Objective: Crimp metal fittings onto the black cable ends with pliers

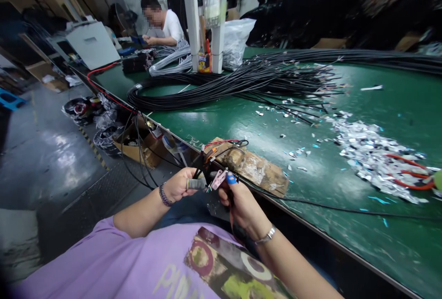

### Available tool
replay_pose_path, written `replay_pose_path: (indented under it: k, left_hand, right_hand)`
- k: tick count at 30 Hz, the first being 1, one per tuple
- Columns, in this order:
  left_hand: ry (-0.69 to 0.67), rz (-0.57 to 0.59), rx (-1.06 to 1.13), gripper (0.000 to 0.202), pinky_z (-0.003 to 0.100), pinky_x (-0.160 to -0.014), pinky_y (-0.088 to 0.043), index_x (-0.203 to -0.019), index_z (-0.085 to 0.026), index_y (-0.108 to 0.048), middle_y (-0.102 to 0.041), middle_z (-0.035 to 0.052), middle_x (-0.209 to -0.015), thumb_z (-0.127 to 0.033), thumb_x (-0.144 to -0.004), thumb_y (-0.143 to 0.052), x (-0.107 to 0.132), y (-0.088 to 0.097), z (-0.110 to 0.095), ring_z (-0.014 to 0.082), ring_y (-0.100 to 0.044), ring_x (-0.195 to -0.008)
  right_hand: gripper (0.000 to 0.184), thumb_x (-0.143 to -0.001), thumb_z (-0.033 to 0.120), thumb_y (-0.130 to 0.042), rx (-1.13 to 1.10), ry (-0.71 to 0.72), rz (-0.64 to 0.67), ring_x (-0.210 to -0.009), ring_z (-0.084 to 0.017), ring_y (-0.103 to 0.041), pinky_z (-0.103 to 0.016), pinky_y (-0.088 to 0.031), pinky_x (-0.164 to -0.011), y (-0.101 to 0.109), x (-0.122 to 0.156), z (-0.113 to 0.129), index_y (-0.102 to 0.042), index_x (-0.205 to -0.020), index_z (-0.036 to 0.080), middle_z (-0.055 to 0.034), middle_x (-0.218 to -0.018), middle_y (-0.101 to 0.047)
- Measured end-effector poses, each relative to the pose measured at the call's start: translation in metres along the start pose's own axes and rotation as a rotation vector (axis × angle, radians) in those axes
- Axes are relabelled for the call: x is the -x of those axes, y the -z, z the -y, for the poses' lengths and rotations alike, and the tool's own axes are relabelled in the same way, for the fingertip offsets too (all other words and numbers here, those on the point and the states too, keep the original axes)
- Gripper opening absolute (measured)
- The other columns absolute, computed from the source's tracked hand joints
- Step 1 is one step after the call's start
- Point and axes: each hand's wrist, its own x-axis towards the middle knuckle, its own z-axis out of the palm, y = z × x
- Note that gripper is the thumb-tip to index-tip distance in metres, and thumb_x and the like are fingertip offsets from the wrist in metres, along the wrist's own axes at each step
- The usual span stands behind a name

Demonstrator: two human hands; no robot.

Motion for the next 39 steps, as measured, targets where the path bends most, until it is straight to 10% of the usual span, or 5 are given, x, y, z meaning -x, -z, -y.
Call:
replay_pose_path:
  k: [27, 39]
  left_hand:
    - [0.107, 0.0, -0.003, 0.047, 0.018, -0.031, -0.011, -0.061, -0.013, -0.052, -0.036, -0.0093, -0.036, -0.052, -0.051, -0.076, 0.014, -0.009, 0.006, 0.0011, -0.022, -0.029]
    - [0.15, 0.001, -0.319, 0.051, 0.022, -0.054, -0.043, -0.069, -0.012, -0.061, -0.06, 0.0017, -0.059, -0.063, -0.063, -0.064, 0.015, 0.01, 0.042, 0.0104, -0.054, -0.053]
  right_hand:
    - [0.044, -0.054, 0.057, -0.078, -0.24, -0.037, -0.059, -0.044, -0.008, -0.029, -0.02, -0.023, -0.037, 0.004, 0.004, -0.01, -0.054, -0.061, 0.02, 0.0038, -0.054, -0.045]
    - [0.068, -0.081, 0.074, -0.024, 0.568, 0.115, 0.064, -0.04, -0.012, -0.043, -0.026, -0.039, -0.041, 0.058, 0.051, -0.001, -0.056, -0.059, 0.019, -0.0001, -0.045, -0.048]
